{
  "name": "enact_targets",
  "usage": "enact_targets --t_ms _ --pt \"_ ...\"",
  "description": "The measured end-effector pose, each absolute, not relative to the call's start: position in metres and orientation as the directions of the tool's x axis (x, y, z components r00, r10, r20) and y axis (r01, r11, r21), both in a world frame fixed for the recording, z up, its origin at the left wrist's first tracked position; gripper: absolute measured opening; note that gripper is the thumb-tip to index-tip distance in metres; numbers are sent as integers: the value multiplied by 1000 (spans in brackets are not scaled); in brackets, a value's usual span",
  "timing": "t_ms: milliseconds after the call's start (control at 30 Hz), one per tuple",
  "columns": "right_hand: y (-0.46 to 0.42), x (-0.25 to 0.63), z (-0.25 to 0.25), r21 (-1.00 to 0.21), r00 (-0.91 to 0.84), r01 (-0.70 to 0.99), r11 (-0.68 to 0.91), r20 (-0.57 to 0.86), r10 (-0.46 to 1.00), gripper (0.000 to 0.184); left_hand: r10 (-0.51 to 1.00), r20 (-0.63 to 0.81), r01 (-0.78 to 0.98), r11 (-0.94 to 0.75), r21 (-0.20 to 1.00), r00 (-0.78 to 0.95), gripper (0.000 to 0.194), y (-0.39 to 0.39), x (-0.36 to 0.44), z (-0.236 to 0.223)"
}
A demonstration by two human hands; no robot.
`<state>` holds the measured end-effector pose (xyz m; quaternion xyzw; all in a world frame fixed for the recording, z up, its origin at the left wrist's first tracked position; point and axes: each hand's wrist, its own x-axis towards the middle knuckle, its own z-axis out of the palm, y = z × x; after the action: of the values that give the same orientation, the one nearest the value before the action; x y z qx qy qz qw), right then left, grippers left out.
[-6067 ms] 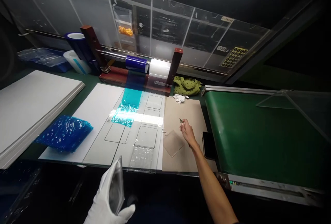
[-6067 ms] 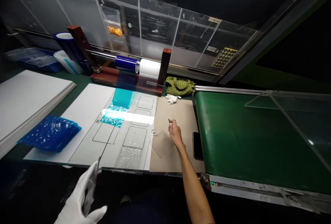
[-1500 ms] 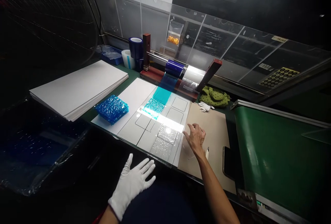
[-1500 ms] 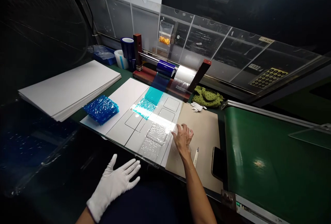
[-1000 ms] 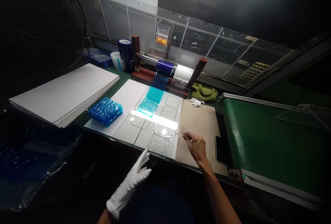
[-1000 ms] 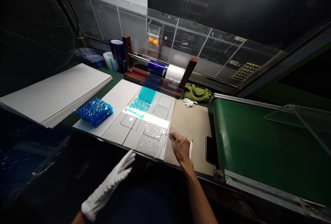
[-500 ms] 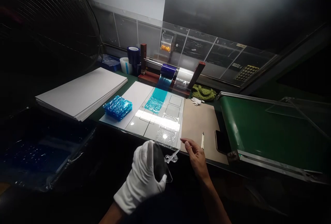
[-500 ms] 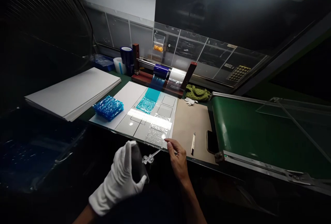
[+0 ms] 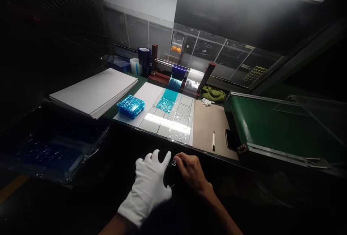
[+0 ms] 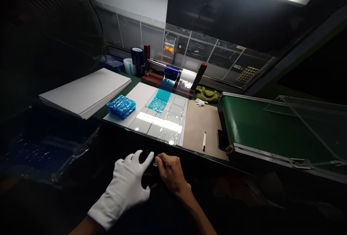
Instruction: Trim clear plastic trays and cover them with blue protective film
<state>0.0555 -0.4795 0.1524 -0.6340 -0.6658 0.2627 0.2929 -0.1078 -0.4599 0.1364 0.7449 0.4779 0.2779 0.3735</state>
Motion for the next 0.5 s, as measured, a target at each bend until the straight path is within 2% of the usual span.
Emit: enact_targets --t_ms 100,167,200,267,367,433,500 --pt "-481 38 154 -499 -171 844 198 100 980 34 940 73 500 -241 831 333 78 -460 -107 146" --pt "-482 29 155 -461 -200 859 224 102 974 36 941 93 523 -261 811 324 78 -459 -109 152" --pt "-481 27 155 -492 -184 844 211 103 977 36 942 102 542 -271 795 320 78 -459 -112 154" --pt "-479 25 156 -651 -100 747 134 88 991 36 937 136 571 -307 761 323 80 -461 -121 152" --pt "-472 29 157 -917 -26 397 -35 -49 998 41 901 249 515 -412 752 356 82 -469 -137 134" --pt "-465 32 155 -972 -82 181 -149 -166 983 45 883 328 475 -460 750 336 85 -476 -143 118" --pt "-459 34 154 -966 -128 119 -229 -244 961 48 884 370 522 -467 714 286 88 -481 -142 109"
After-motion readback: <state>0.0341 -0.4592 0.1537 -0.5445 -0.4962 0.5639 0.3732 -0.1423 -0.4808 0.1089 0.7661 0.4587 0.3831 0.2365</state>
